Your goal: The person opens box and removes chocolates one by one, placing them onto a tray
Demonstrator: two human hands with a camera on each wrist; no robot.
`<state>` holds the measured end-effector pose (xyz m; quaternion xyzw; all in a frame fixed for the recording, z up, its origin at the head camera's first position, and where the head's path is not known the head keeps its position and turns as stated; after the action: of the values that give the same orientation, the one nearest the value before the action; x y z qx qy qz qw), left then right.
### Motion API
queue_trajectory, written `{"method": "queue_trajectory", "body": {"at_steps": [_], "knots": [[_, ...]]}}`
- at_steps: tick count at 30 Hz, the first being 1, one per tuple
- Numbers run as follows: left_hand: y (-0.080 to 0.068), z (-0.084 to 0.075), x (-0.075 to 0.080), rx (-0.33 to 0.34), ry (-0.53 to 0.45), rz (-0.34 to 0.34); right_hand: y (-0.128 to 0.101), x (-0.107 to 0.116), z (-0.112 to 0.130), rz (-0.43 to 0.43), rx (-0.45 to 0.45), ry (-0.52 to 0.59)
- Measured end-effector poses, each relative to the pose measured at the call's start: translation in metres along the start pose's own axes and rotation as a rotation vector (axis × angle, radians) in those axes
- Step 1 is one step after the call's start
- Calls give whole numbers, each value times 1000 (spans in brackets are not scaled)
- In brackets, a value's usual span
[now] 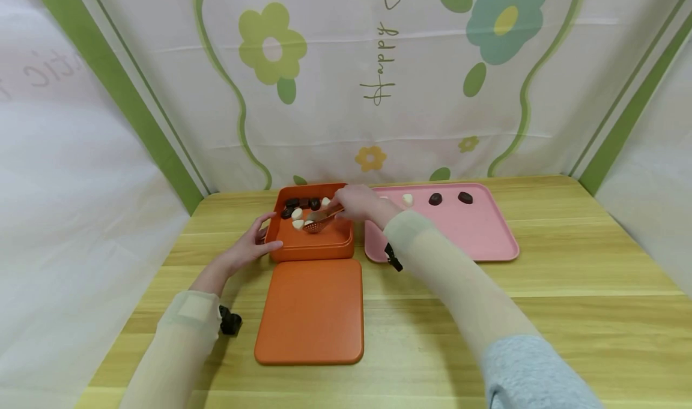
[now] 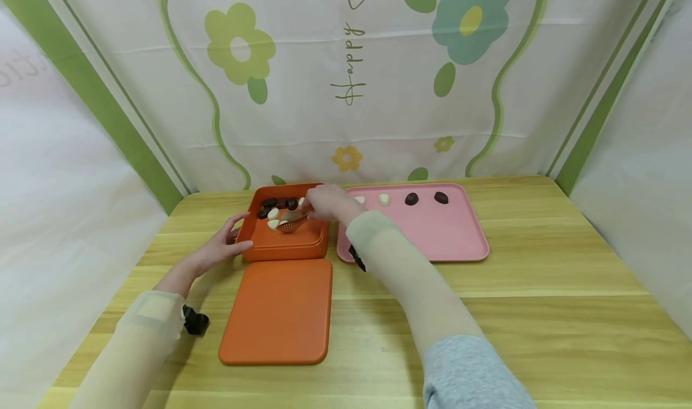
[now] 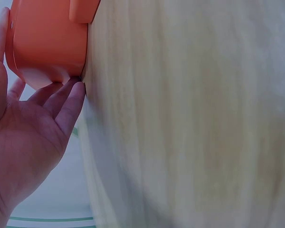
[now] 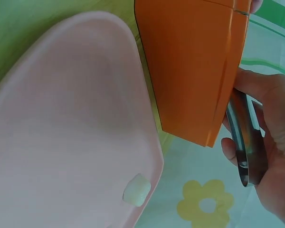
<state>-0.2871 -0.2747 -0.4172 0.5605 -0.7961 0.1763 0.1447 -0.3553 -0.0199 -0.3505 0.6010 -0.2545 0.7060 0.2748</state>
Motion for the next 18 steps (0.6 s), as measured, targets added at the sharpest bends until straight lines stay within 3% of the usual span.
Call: {"method": "queue_trajectory", "body": {"at_steps": [10, 18], "knots": [[2, 1, -1, -4, -21, 5, -2, -3, -2, -19, -15, 19], [1, 2, 0, -8, -27, 7, -7, 6, -6, -61, -6, 31]]}}
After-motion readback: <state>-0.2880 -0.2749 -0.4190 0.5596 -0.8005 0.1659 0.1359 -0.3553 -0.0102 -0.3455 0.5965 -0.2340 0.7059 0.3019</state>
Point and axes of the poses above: each hand's wrist, its own y-axis towards the middle knuckle, its own x-axis out of the back of the hand, z = x × y, the point moved 4 cm from there along y, towards the middle knuckle, and after that the axes turned 2 degrees about -z, right-handed, at the moved point
